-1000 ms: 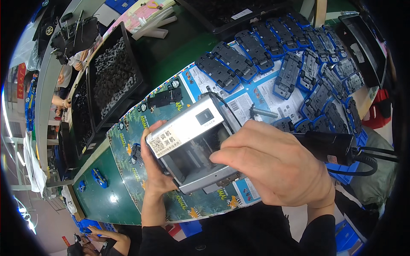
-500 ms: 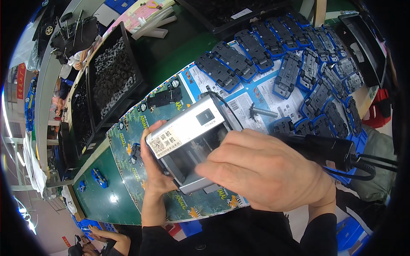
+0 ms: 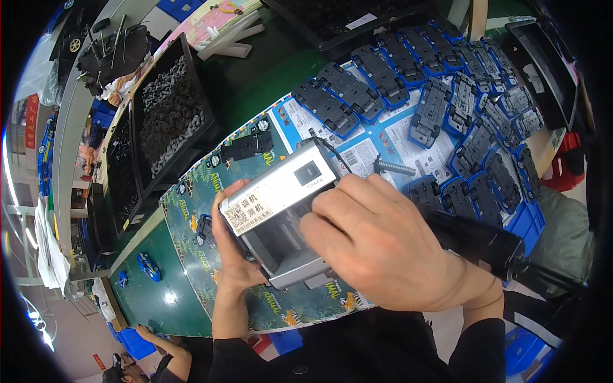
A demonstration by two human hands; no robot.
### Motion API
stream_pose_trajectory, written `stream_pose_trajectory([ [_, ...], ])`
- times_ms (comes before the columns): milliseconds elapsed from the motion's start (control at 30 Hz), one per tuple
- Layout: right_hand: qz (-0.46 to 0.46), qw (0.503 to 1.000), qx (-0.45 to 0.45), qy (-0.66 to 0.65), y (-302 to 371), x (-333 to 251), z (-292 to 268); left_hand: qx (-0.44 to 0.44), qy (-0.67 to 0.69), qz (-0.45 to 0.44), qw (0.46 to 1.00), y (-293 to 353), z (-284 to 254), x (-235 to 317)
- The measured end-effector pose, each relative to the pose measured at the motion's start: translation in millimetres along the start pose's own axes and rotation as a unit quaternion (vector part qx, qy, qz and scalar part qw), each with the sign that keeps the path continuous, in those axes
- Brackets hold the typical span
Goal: Assembling plastic toy car components using an electric screwdriver and assembly machinery in a factory setting.
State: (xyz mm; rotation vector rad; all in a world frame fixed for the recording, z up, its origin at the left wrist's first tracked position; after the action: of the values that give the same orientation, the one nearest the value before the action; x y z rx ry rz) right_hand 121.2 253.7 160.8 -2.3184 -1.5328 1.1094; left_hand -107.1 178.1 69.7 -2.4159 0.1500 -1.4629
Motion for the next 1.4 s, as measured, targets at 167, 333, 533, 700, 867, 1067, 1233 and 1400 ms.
stream_pose_trajectory([
  [167,-0.014,0.997,0.042,-0.055,3,6,1,0.000,-0.008,0.000,1.000,2,0,-4],
  [333,-0.022,0.994,0.086,-0.067,9,7,5,0.009,-0.002,-0.012,1.000,4,-2,-9],
  [533,-0.032,0.991,0.099,-0.079,2,-7,-5,0.022,0.097,-0.125,0.987,-4,4,-2],
  [700,0.009,0.991,0.132,0.002,4,9,-22,-0.023,0.074,-0.074,0.994,-8,7,-7],
  [867,0.060,0.975,0.212,-0.041,19,15,-30,-0.055,0.058,-0.052,0.995,-14,4,-10],
  [1067,0.051,0.961,0.263,-0.070,23,14,-29,-0.069,0.089,-0.057,0.992,-12,8,-23],
  [1233,0.025,0.954,0.299,-0.021,21,13,-25,-0.088,0.001,-0.021,0.996,-22,1,-12],
  [1400,0.016,0.921,0.385,-0.054,32,-3,-23,-0.012,-0.022,0.104,0.994,-31,-13,32],
])
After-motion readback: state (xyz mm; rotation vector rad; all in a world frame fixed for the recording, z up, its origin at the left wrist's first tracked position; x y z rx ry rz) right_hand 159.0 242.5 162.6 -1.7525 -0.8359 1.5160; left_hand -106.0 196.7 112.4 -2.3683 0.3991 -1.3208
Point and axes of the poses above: each hand's wrist, its own y-axis away from the middle knuckle, its own z-axis out of the palm, x = y × z, the point moved 3 cm from there along -y, towards the middle knuckle, and after that the axes turned 5 degrees about -z, right-handed, at the moved point
